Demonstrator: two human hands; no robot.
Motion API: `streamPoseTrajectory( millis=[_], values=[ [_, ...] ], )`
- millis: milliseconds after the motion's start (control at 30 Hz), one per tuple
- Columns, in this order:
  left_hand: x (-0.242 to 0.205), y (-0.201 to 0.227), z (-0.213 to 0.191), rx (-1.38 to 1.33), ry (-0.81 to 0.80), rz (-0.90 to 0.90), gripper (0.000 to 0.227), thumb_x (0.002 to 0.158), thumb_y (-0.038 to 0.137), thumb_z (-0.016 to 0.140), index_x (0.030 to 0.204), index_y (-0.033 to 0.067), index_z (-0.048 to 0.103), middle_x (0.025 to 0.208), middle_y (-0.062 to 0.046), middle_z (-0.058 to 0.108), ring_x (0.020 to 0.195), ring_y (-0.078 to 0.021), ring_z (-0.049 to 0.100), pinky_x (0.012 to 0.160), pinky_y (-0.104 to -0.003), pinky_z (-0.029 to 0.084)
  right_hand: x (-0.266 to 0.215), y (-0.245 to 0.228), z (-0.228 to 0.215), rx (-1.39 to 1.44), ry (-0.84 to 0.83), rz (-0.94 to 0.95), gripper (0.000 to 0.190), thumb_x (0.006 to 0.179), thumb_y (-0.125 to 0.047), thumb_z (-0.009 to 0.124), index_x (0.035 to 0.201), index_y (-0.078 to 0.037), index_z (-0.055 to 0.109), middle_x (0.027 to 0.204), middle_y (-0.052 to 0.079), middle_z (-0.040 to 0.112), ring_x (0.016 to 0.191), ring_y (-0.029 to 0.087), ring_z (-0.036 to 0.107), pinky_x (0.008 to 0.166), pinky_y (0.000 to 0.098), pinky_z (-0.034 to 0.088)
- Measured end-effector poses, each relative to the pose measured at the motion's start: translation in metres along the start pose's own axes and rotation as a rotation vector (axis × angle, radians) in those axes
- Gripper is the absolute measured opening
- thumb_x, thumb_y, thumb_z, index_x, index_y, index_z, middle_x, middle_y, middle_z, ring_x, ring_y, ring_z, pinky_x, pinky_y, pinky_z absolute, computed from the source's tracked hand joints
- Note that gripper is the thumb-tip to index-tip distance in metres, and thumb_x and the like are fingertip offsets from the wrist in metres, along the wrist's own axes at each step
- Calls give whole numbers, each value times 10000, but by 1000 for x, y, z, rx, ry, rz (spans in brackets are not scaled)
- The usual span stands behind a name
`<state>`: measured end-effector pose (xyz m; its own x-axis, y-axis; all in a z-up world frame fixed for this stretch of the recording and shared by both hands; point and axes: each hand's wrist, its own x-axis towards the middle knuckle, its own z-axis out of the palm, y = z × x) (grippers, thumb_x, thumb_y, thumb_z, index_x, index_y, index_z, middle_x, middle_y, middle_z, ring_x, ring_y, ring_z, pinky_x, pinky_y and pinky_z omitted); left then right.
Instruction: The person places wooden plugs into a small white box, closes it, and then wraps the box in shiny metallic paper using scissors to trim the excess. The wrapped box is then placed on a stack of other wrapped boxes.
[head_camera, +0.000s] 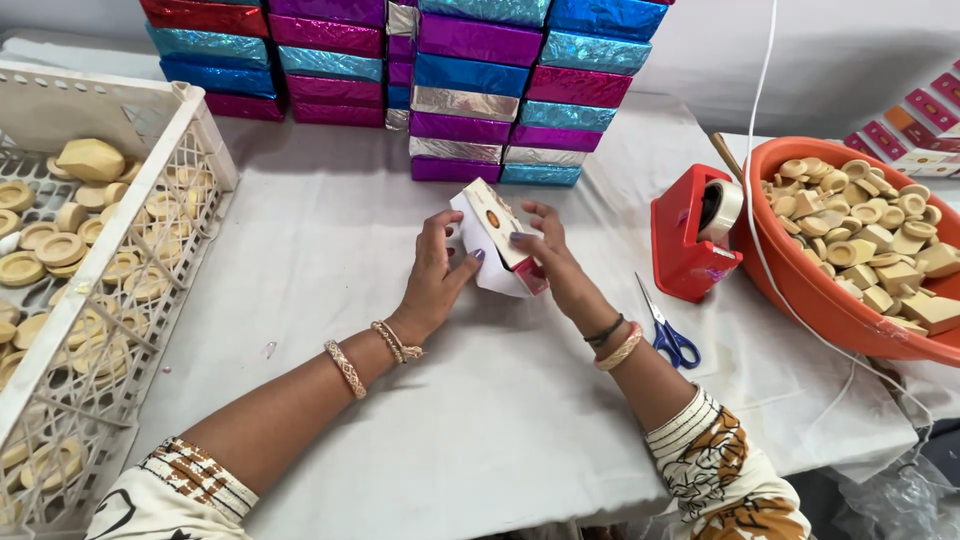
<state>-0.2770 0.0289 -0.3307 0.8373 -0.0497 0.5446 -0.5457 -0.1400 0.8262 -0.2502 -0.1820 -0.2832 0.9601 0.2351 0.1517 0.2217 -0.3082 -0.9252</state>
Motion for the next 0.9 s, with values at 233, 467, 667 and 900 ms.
streamPoseTrajectory(
  millis=[233,467,667,900],
  values=[
    [-2,-11,5,24,-62,-38,542,1000,249,667,1429,83,380,1418,-123,388,1259,-238,538,987,-367,569,-9,-11,8,-179,36,-96,767,827,-386,711,1484,-158,387,1393,164,356,1360,348,427,1106,396,431],
    [6,3,-3,-30,-57,-122,649,935,213,691,1457,95,323,1390,-132,300,1126,-231,581,867,-320,613,-12,-22,5,-11,-21,62,704,832,-367,665,1475,-175,455,1356,139,387,1313,312,479,1101,395,441],
    [2,-11,-2,-70,-45,-84,643,977,210,665,1513,104,326,1411,-143,294,1216,-257,509,936,-346,605,-19,-31,11,-143,-46,-34,672,829,-354,673,1448,-180,480,1382,122,373,1351,292,446,1109,390,459],
    [5,-5,-5,-42,-27,-114,743,869,147,655,1520,134,297,1383,-140,295,1193,-278,501,946,-368,578,-15,-26,3,-24,-61,29,692,809,-350,673,1452,-187,476,1394,106,383,1363,289,435,1076,401,476]
  ],
)
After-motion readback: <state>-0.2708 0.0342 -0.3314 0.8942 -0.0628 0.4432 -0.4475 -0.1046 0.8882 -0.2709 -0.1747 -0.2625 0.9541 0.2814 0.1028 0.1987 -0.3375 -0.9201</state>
